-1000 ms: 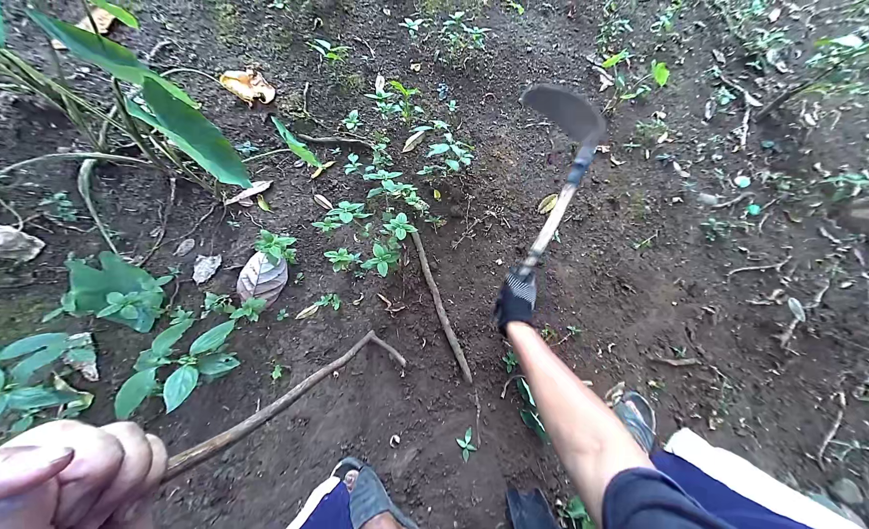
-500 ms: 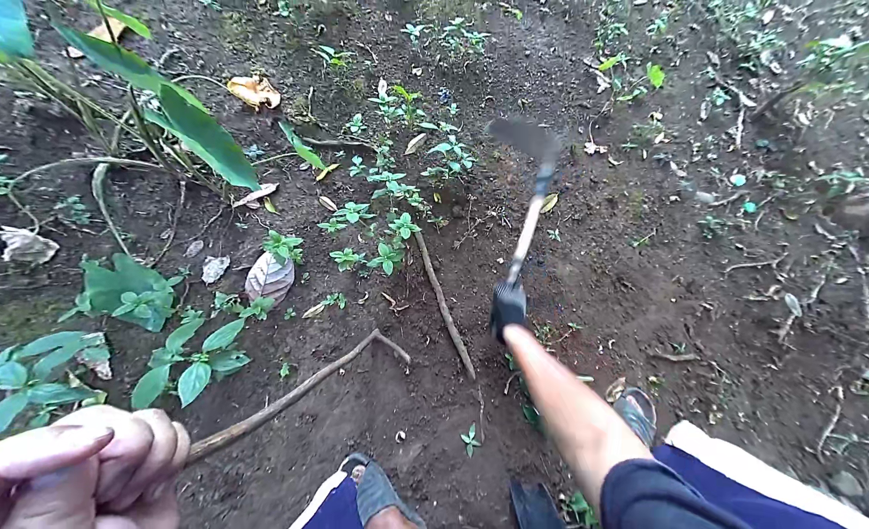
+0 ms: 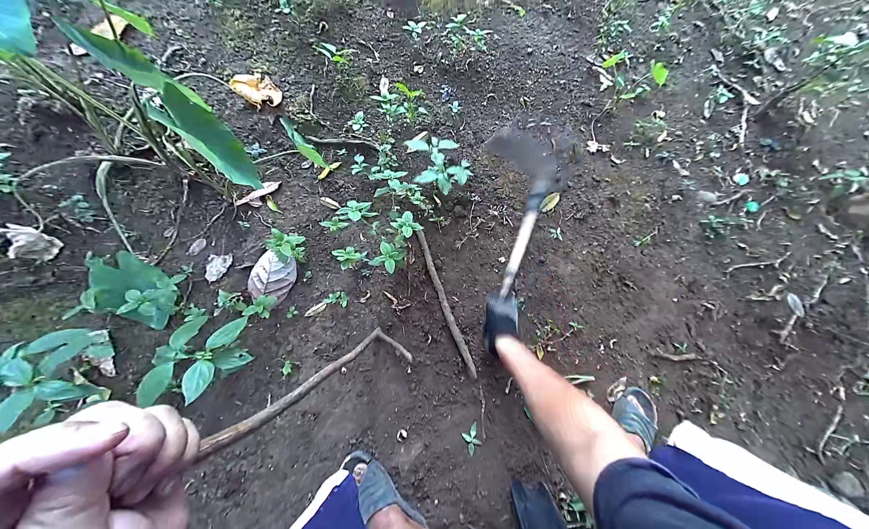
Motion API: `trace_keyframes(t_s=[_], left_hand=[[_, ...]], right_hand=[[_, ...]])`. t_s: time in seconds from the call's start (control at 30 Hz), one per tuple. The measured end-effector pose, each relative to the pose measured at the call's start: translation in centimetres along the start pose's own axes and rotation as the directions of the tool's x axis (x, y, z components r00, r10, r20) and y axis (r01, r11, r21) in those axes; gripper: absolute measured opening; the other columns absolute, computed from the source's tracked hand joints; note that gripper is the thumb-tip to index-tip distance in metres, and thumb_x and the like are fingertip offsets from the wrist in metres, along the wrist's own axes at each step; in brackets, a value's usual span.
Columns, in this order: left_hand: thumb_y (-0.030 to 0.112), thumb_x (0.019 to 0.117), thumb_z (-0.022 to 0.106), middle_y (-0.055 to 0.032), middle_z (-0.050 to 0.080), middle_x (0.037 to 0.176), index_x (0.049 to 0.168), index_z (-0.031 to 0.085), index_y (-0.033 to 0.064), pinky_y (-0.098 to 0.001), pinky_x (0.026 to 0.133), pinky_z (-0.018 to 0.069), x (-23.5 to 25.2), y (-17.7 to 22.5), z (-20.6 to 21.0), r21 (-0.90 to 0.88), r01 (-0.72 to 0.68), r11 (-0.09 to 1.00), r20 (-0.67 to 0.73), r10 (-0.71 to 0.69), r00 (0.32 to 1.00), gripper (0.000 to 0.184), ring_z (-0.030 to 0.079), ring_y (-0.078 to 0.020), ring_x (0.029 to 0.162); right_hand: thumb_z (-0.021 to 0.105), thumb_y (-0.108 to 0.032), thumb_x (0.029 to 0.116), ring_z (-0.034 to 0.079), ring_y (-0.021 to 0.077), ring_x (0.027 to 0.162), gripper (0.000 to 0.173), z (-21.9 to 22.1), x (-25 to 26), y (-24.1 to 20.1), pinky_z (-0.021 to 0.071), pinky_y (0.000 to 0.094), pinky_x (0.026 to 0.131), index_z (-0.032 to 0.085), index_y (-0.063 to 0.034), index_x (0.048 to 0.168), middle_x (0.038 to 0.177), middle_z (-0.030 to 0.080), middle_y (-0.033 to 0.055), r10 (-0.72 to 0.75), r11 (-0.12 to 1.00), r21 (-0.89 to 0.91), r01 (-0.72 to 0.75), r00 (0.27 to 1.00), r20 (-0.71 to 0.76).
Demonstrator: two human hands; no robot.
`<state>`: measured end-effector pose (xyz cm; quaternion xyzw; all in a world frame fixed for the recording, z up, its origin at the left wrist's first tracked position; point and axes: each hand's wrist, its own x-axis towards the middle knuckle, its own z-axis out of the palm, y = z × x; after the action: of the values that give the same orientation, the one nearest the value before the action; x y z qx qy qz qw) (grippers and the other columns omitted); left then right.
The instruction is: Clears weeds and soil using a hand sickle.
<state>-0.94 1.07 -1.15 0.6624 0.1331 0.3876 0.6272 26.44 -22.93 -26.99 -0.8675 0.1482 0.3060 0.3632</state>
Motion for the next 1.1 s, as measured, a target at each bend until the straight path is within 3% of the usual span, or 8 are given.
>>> trace_keyframes(t_s=[0.17, 0.4, 0.57, 0.7, 0.87, 0.93, 1.0, 1.1], left_hand=[[0.015, 0.1028, 0.058, 0.0062, 0.062, 0.076, 0.103, 0.070, 0.0173, -0.0180, 0.052, 0.0436, -0.2, -0.1, -0.7, -0.003, 0.022, 1.000, 0.025, -0.022, 0.999, 0.012, 0.051, -0.0026, 0.057], [0.015, 0.1029, 0.058, 0.0075, 0.061, 0.074, 0.103, 0.070, 0.0190, -0.0175, 0.050, 0.0425, -0.2, 0.0, 0.1, 0.044, -0.017, 0.999, 0.009, 0.016, 1.000, 0.013, 0.050, -0.0021, 0.055], [0.016, 0.1042, 0.057, 0.0095, 0.058, 0.071, 0.101, 0.070, 0.0199, -0.0162, 0.048, 0.0406, 0.2, -0.4, 0.8, 0.029, -0.054, 0.998, 0.009, 0.054, 0.998, 0.014, 0.047, -0.0006, 0.053], [0.016, 0.1034, 0.058, 0.0072, 0.061, 0.075, 0.103, 0.070, 0.0185, -0.0177, 0.049, 0.0415, -0.8, -0.2, -0.8, 0.044, -0.030, 0.999, 0.008, 0.029, 1.000, 0.012, 0.049, -0.0023, 0.054], [0.015, 0.1029, 0.058, 0.0072, 0.060, 0.074, 0.103, 0.070, 0.0176, -0.0176, 0.049, 0.0414, -0.7, -0.3, -0.6, 0.031, -0.052, 0.998, -0.004, 0.052, 0.999, 0.012, 0.048, -0.0024, 0.054], [0.016, 0.1040, 0.057, 0.0088, 0.059, 0.073, 0.103, 0.070, 0.0193, -0.0167, 0.049, 0.0415, -0.6, -0.4, -0.1, 0.025, -0.054, 0.998, -0.010, 0.054, 0.998, 0.014, 0.048, -0.0011, 0.055], [0.020, 0.1048, 0.057, 0.0103, 0.059, 0.073, 0.102, 0.071, 0.0221, -0.0158, 0.049, 0.0414, -0.5, -0.3, 0.5, 0.031, -0.046, 0.998, -0.013, 0.046, 0.999, 0.014, 0.048, -0.0001, 0.055], [0.020, 0.1052, 0.056, 0.0108, 0.057, 0.071, 0.101, 0.070, 0.0228, -0.0156, 0.049, 0.0405, -0.2, -0.1, 0.6, 0.038, -0.047, 0.998, -0.029, 0.049, 0.998, 0.015, 0.047, 0.0003, 0.054]], right_hand=[[0.052, -0.033, 0.1076, 0.054, 0.0371, 0.137, 0.056, -6.2, 0.4, 2.1, 0.0414, 0.0553, 0.115, 0.043, -0.0012, 0.153, 0.146, 0.056, 0.0242, 0.003, 0.952, -0.306, 0.023, 0.996, 0.086], [0.039, -0.035, 0.1130, 0.066, 0.0325, 0.089, 0.048, -4.3, -0.3, -5.9, 0.0557, 0.0488, 0.083, 0.051, 0.0020, 0.142, 0.111, 0.065, 0.0237, 0.022, 0.989, 0.149, -0.022, 1.000, 0.004], [0.048, -0.033, 0.1089, 0.053, 0.0383, 0.138, 0.054, -0.4, -2.6, 6.0, 0.0409, 0.0539, 0.116, 0.047, 0.0022, 0.149, 0.147, 0.054, 0.0263, -0.019, 0.932, -0.350, 0.094, 0.977, 0.212], [0.053, -0.036, 0.1075, 0.063, 0.0369, 0.123, 0.052, -2.3, -5.1, 6.3, 0.0480, 0.0545, 0.107, 0.050, -0.0013, 0.147, 0.135, 0.062, 0.0248, -0.013, 0.973, -0.223, 0.067, 0.972, 0.236], [0.045, -0.033, 0.1112, 0.062, 0.0257, 0.071, 0.045, 0.0, -3.3, -3.7, 0.0563, 0.0440, 0.068, 0.050, -0.0019, 0.142, 0.094, 0.063, 0.0171, -0.006, 0.976, 0.216, -0.017, 0.994, 0.109], [0.043, -0.032, 0.1121, 0.065, 0.0256, 0.086, 0.044, 1.5, -2.2, -5.1, 0.0561, 0.0417, 0.080, 0.054, 0.0011, 0.138, 0.105, 0.066, 0.0180, -0.014, 0.995, 0.100, 0.008, 0.998, 0.067], [0.044, -0.026, 0.1103, 0.058, 0.0341, 0.132, 0.051, 1.4, -0.1, -1.8, 0.0446, 0.0495, 0.114, 0.044, 0.0046, 0.150, 0.144, 0.057, 0.0251, -0.112, 0.956, -0.249, 0.153, 0.979, 0.170], [0.050, -0.035, 0.1076, 0.054, 0.0364, 0.138, 0.055, -1.2, 0.9, 2.0, 0.0412, 0.0557, 0.115, 0.044, -0.0047, 0.154, 0.148, 0.056, 0.0224, -0.026, 0.815, -0.546, 0.194, 0.953, 0.301]])
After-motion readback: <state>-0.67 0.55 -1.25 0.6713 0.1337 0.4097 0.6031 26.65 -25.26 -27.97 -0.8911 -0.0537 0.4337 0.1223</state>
